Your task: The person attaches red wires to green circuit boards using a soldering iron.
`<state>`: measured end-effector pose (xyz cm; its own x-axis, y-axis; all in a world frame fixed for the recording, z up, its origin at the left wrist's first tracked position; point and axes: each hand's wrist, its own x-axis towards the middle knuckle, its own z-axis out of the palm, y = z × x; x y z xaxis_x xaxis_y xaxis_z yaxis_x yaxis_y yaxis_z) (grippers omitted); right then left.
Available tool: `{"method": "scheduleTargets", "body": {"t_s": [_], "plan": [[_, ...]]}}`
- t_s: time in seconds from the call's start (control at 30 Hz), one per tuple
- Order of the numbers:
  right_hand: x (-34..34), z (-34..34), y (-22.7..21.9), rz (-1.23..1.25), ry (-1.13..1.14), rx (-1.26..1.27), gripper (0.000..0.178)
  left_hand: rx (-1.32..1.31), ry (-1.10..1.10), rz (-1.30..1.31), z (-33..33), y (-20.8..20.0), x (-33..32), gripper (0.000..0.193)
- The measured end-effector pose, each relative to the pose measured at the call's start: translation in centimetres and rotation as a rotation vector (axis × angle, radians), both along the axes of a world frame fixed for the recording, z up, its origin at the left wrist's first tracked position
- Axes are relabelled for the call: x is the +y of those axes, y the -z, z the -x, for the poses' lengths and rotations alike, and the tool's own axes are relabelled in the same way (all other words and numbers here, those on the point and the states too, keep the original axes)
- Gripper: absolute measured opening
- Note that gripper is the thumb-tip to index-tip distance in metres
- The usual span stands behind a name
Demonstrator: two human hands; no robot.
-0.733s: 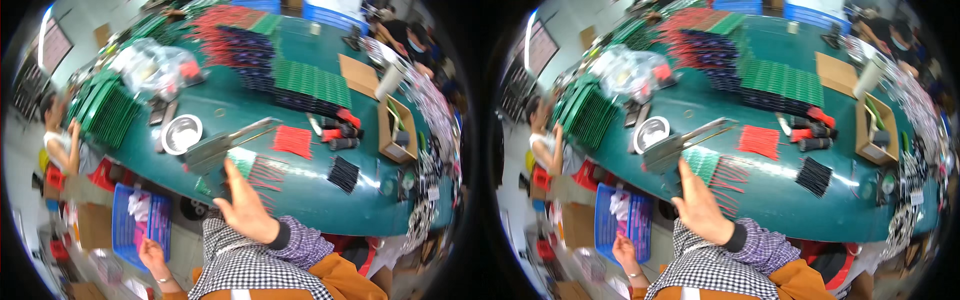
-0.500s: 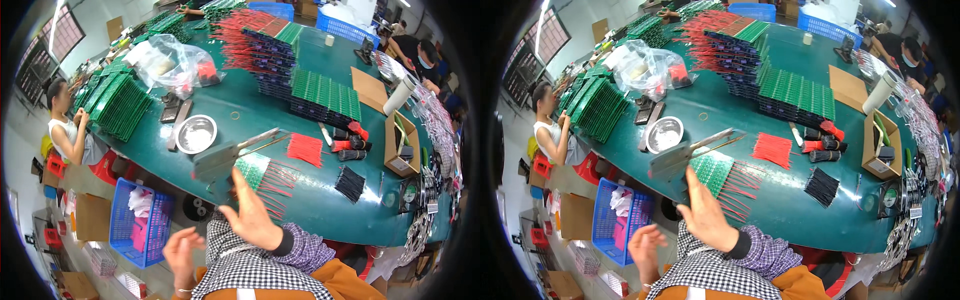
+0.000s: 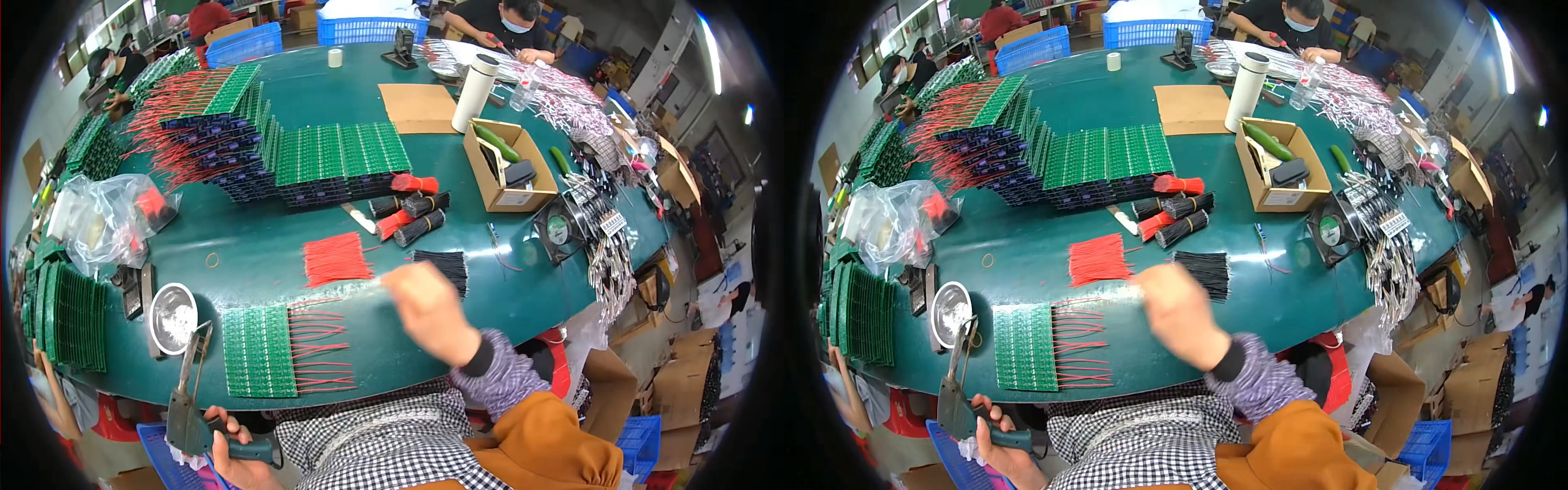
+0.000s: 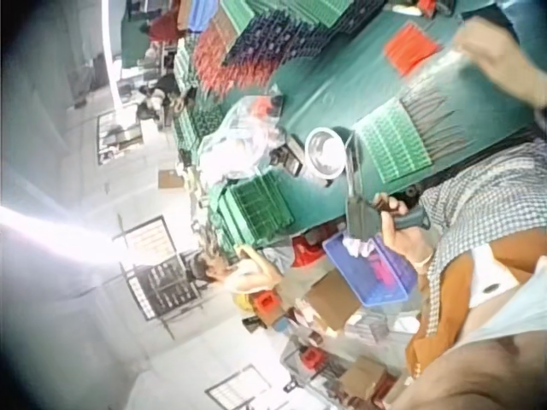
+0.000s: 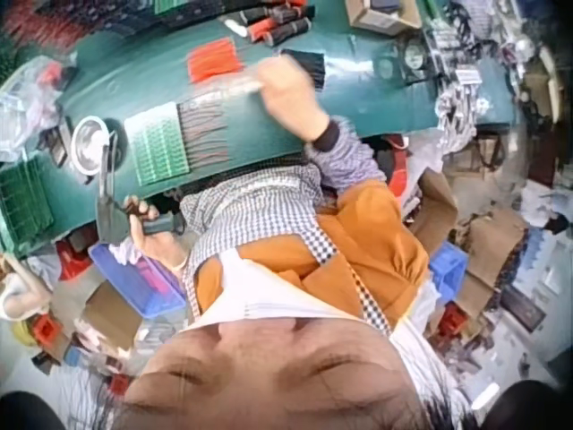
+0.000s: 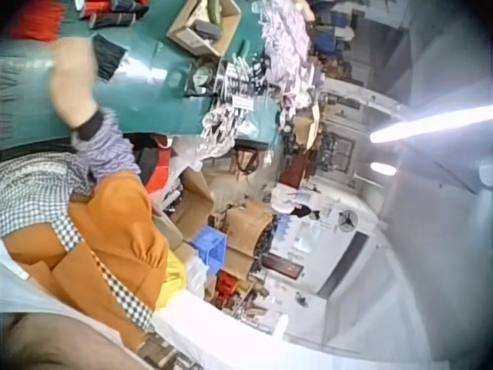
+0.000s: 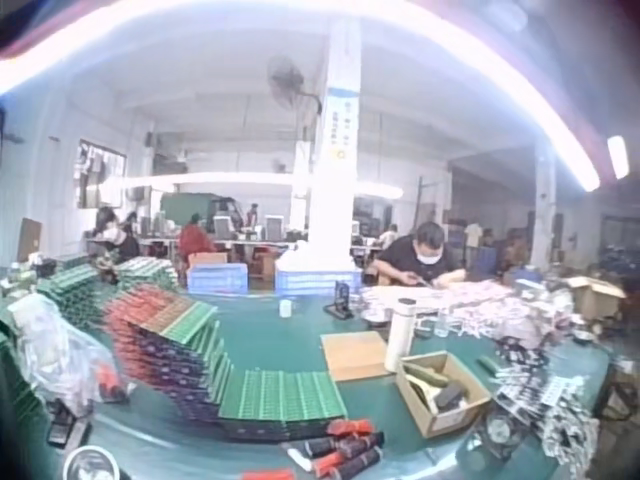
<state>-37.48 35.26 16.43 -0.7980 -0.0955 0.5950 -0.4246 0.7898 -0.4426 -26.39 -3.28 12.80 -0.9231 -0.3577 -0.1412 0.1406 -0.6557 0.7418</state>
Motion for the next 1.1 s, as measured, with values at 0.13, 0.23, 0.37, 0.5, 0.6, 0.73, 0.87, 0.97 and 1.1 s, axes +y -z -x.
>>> {"method": "scheduleTargets", "body": {"t_s": [0.13, 0.23, 0.37, 0.5, 0.6, 0.73, 0.87, 0.97, 1.1], "plan": [[7.4, 2.1, 2.0, -0.201, 0.257, -0.156, 0.021, -0.016, 0.037, 0.035, -0.1, 0.7, -0.8, 0.045], [8.0, 2.6, 2.4, -0.241, 0.248, -0.238, 0.022, -0.016, 0.060, 0.076, 0.0, 0.7, -0.5, 0.046], [7.9, 3.2, 2.4, -0.289, 0.247, -0.289, 0.024, -0.011, 0.095, 0.087, 0.3, 0.6, -0.2, 0.048], [8.2, 3.4, 2.6, -0.253, 0.223, -0.252, 0.024, -0.031, 0.071, 0.134, 0.5, 0.1, 0.3, 0.049], [8.3, 3.3, 2.7, -0.236, 0.193, -0.238, 0.023, -0.030, 0.073, 0.121, 0.7, 0.0, 0.3, 0.049], [8.3, 3.1, 2.7, -0.226, 0.182, -0.234, 0.020, -0.037, 0.059, 0.115, 0.9, -0.2, 0.4, 0.048], [8.2, 2.7, 2.2, -0.210, 0.188, -0.222, 0.017, -0.034, 0.067, 0.100, 1.0, 0.0, -0.1, 0.048], [8.1, 2.5, 1.9, -0.217, 0.199, -0.205, 0.016, -0.023, 0.066, 0.095, 0.9, 0.2, -0.3, 0.049], [8.0, 2.1, 1.1, -0.284, 0.207, -0.180, 0.017, -0.027, 0.063, 0.095, 1.3, -0.4, -0.1, 0.050]]}}
